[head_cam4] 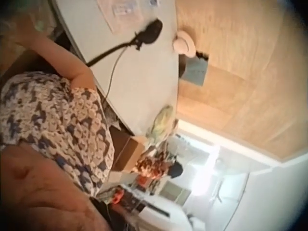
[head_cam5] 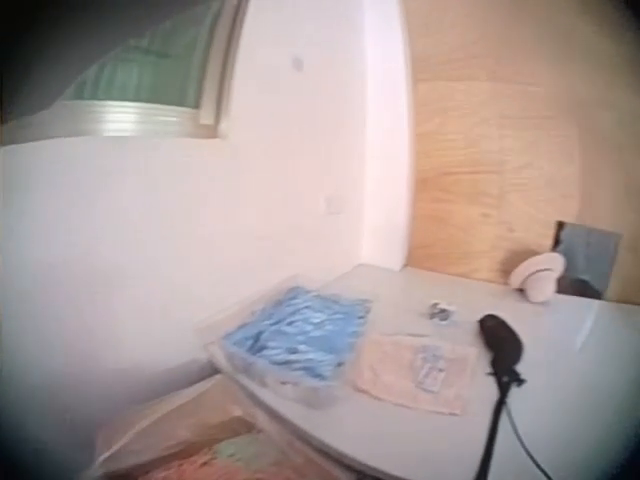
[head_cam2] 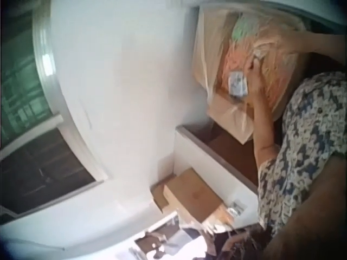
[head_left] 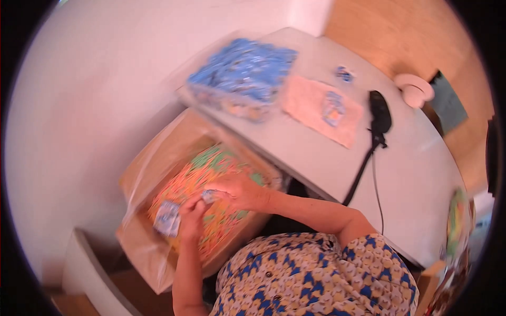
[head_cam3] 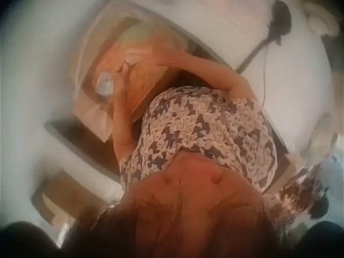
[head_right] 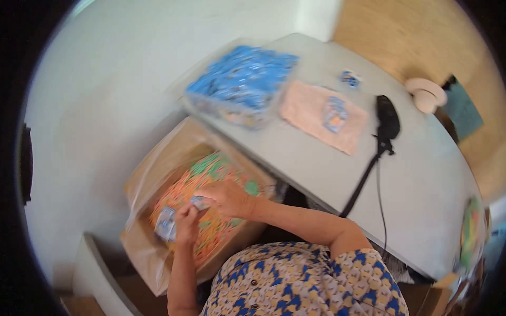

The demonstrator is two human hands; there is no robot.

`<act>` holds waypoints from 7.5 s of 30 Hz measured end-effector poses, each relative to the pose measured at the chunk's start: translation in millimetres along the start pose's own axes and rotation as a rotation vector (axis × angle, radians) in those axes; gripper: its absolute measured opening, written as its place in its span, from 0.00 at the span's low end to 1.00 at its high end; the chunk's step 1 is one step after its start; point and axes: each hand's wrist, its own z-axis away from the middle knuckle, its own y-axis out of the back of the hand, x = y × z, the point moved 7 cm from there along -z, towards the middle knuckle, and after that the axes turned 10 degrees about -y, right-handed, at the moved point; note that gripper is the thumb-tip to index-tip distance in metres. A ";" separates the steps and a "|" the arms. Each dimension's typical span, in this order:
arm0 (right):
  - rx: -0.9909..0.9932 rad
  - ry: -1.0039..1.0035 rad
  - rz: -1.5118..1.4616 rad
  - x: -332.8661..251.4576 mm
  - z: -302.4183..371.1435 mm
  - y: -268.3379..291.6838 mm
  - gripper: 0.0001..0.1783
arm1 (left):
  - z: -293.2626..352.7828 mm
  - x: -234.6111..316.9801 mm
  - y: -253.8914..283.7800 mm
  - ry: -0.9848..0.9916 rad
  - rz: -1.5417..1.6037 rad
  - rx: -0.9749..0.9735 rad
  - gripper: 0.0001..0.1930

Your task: Packaging small clear bags into a box filled with colorful shredded paper.

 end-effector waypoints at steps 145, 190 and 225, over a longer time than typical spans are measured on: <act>-0.098 0.328 0.623 67.6 -86.2 -87.9 0.01 | -16.9 1.2 44.0 0.033 0.030 0.250 0.09; -0.331 -0.263 0.534 55.1 -95.8 -177.6 0.12 | -8.0 50.6 89.8 -0.199 0.076 0.676 0.12; -0.378 -0.178 -0.321 26.4 -94.1 -95.7 0.14 | -14.6 4.0 46.4 0.128 0.265 0.121 0.14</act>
